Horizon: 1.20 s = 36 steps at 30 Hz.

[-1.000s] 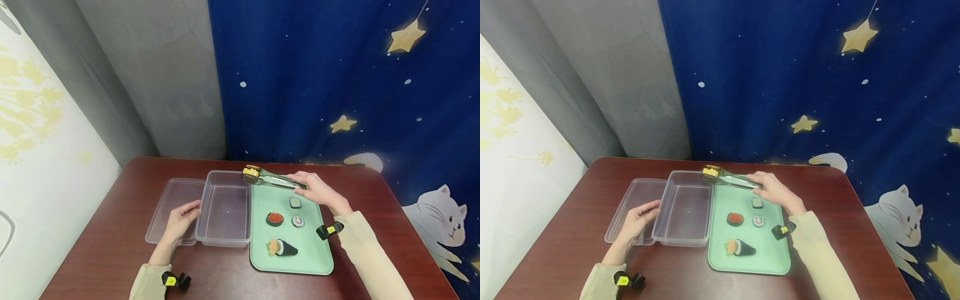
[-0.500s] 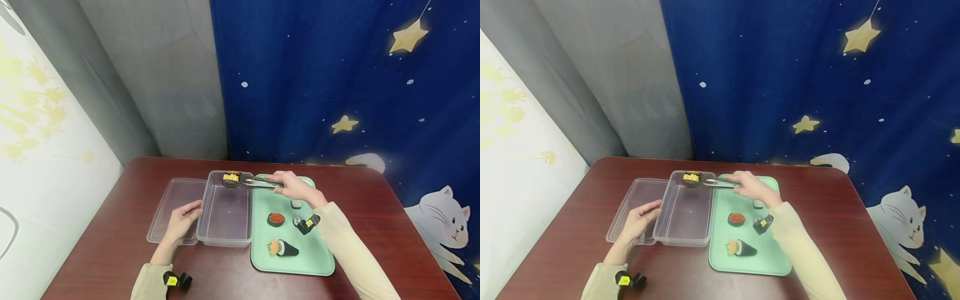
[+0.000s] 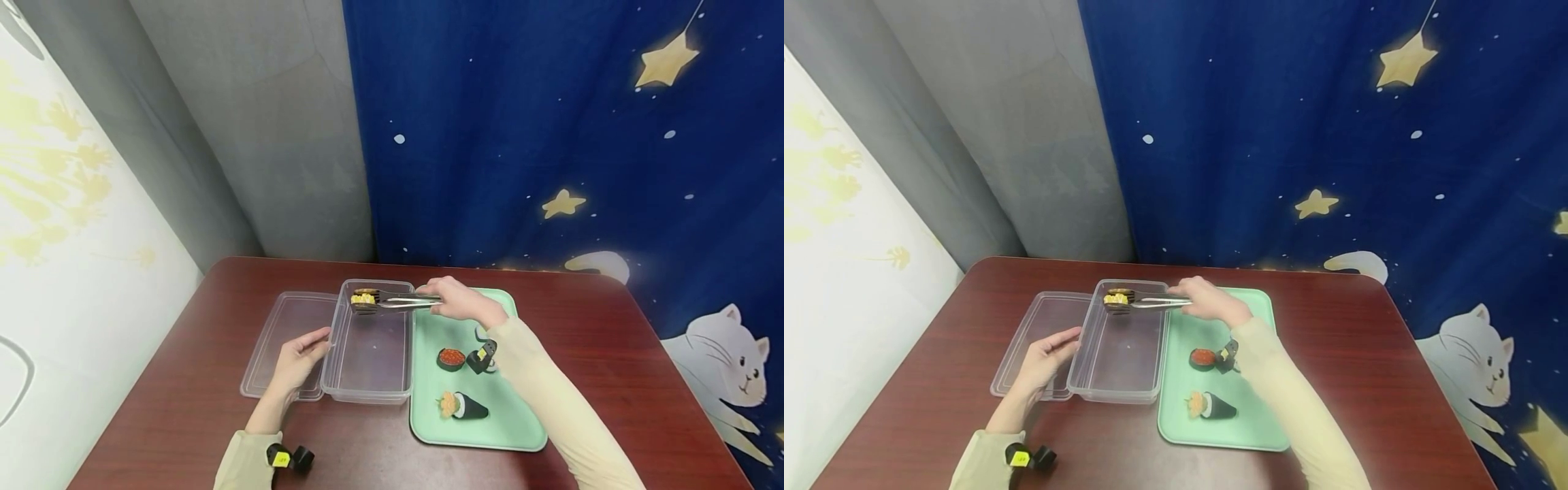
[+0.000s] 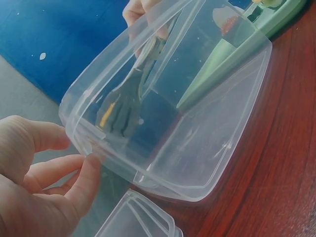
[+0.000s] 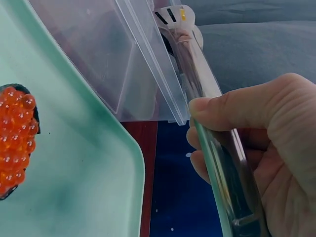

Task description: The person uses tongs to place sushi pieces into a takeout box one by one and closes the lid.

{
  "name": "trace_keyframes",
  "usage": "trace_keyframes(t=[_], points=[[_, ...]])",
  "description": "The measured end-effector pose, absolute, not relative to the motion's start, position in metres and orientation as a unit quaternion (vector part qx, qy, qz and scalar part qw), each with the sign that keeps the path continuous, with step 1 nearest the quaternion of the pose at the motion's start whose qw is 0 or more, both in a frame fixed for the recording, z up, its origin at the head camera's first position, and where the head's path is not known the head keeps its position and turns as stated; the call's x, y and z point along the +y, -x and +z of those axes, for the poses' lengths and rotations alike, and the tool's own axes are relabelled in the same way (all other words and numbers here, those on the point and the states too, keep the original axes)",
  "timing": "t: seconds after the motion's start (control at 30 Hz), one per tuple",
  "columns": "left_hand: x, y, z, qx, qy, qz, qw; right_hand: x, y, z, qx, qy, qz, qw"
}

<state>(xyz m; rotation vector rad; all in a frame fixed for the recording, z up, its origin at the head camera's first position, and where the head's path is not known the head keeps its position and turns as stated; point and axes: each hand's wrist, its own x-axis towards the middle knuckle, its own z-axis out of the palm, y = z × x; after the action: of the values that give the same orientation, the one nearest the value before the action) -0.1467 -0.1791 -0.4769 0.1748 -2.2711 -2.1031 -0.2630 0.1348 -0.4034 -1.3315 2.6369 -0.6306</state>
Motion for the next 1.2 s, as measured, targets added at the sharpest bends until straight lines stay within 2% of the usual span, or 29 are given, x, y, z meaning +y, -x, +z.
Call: trace_keyframes(t=[0.5, 0.8, 1.07, 1.2], points=[[-0.18, 0.148, -0.474, -0.736, -0.049, -0.675, 0.02, 0.11, 0.268, -0.389, 0.896, 0.408, -0.132, 0.111], [-0.181, 0.143, -0.478, -0.705, 0.037, -0.705, 0.074, 0.099, 0.271, -0.386, 0.891, 0.42, -0.126, 0.116], [-0.181, 0.146, -0.474, -0.738, -0.045, -0.673, 0.019, 0.093, 0.272, -0.384, 0.896, 0.412, -0.108, 0.124], [-0.179, 0.145, -0.475, -0.736, -0.053, -0.675, 0.02, 0.091, 0.269, -0.384, 0.901, 0.395, -0.111, 0.143]])
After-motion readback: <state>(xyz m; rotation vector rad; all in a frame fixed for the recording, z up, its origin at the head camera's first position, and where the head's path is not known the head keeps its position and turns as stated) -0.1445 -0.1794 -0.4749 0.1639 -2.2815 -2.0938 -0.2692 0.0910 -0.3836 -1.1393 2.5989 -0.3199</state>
